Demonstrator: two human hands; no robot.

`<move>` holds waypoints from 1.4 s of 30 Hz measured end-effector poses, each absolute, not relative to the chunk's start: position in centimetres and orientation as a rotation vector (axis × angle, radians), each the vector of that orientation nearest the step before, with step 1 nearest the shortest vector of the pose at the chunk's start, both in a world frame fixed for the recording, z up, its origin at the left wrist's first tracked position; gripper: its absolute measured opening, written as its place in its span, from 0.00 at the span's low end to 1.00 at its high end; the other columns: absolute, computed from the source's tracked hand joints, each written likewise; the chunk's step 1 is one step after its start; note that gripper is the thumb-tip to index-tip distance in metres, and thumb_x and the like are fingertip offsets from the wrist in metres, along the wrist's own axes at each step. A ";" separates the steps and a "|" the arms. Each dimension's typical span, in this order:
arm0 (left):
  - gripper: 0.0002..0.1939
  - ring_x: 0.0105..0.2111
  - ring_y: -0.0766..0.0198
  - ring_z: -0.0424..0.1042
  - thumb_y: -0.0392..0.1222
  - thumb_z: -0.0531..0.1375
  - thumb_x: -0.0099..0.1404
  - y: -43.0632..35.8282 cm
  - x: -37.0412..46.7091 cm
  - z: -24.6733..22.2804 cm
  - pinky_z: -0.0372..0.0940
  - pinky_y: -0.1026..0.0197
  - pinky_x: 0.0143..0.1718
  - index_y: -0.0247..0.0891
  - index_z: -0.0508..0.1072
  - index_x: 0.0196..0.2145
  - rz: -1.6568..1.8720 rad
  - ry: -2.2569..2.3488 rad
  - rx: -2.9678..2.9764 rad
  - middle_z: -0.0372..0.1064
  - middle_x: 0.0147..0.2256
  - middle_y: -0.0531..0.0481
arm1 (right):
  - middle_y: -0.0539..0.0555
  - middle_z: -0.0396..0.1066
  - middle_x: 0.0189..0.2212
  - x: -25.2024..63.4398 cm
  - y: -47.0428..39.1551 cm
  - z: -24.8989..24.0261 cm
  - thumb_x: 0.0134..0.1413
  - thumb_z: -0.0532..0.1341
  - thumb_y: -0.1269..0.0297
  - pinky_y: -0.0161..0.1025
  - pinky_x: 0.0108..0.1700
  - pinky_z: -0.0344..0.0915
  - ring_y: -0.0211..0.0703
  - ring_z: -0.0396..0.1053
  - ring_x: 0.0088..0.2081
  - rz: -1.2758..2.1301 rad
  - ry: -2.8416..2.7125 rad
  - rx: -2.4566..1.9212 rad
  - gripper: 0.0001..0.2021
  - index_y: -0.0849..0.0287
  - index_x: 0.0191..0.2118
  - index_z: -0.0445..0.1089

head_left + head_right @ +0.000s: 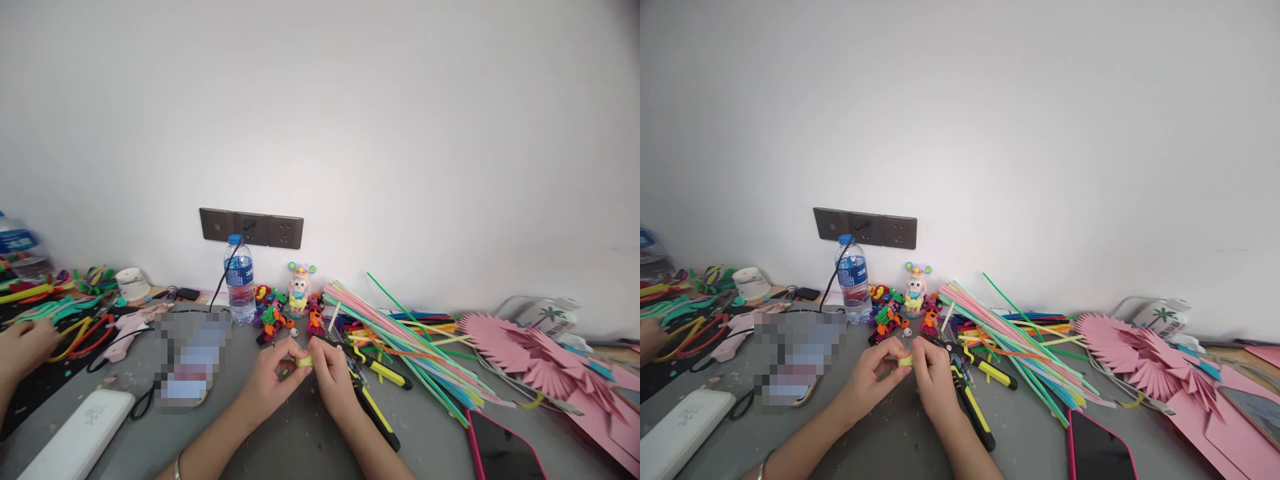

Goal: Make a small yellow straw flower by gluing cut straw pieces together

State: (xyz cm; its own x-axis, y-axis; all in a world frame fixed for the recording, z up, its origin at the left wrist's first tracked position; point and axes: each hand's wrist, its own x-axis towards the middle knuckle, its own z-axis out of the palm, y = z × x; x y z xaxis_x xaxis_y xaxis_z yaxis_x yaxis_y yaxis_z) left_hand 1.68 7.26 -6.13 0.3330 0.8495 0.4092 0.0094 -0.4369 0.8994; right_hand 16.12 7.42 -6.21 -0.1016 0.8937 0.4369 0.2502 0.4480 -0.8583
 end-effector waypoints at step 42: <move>0.19 0.16 0.73 0.57 0.55 0.59 0.62 7.2 2.2 -5.2 0.68 0.66 0.20 0.38 0.60 0.26 1.210 0.759 1.352 0.52 0.18 0.62 | 0.43 0.53 0.17 16.1 7.5 -6.2 0.59 0.58 0.53 0.33 0.20 0.47 0.33 0.49 0.18 0.926 -1.456 -0.911 0.17 0.57 0.24 0.58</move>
State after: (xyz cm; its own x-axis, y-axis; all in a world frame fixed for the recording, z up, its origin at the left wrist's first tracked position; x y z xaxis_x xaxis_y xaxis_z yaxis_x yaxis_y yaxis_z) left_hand 2.19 7.23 -5.19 0.2690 0.9354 0.2297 -0.1998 -0.1791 0.9633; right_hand 16.07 7.49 -6.22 -0.0728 0.9183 0.3891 0.0372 0.3924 -0.9190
